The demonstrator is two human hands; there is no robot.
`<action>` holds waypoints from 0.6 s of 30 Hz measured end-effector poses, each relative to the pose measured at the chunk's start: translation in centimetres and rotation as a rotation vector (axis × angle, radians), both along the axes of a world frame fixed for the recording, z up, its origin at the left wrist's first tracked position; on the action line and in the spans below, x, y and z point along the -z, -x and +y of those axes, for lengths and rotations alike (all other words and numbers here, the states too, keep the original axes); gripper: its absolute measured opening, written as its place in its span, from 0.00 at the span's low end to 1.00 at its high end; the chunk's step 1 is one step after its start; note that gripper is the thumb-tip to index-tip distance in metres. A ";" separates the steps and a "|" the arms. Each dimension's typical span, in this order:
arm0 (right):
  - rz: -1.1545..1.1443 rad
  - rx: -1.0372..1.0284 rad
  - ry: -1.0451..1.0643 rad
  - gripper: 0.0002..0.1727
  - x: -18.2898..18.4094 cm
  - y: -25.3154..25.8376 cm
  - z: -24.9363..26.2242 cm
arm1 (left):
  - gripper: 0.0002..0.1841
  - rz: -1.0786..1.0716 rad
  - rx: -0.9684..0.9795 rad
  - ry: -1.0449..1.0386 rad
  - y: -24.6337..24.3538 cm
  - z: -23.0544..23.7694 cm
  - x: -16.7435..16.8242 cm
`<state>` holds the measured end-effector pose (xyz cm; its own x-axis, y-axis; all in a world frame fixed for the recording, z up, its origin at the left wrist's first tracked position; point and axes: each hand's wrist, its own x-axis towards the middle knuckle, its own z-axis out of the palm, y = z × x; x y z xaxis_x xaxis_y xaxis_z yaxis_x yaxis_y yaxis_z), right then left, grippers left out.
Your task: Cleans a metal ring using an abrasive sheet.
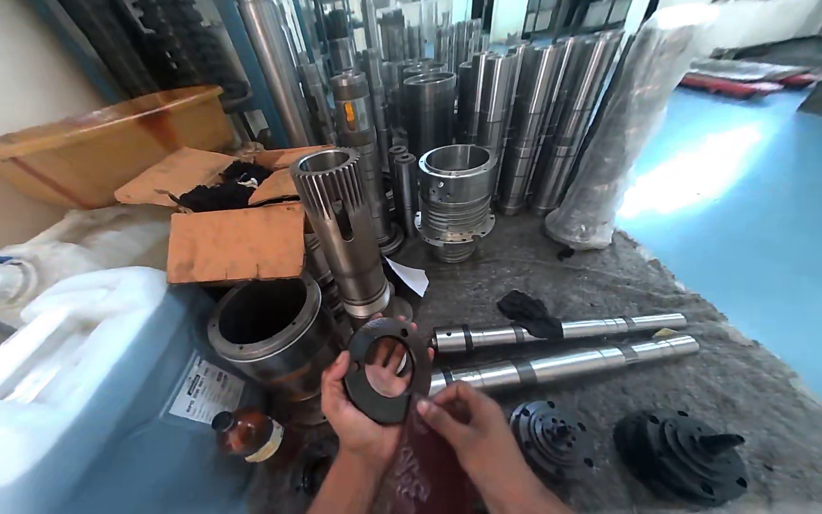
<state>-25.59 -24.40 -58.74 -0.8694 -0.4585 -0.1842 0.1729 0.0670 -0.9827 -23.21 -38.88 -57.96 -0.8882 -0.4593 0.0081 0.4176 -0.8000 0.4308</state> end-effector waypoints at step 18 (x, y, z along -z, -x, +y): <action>-0.039 0.049 0.024 0.13 -0.9 1.5 0.2 | 0.35 0.074 0.121 0.014 -0.3 0.0 0.1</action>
<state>-27.12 -24.24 -57.87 -0.8832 -0.4205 -0.2075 0.2133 0.0340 -0.9764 -22.91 -38.91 -58.02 -0.9338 -0.3487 0.0808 0.3496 -0.8404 0.4140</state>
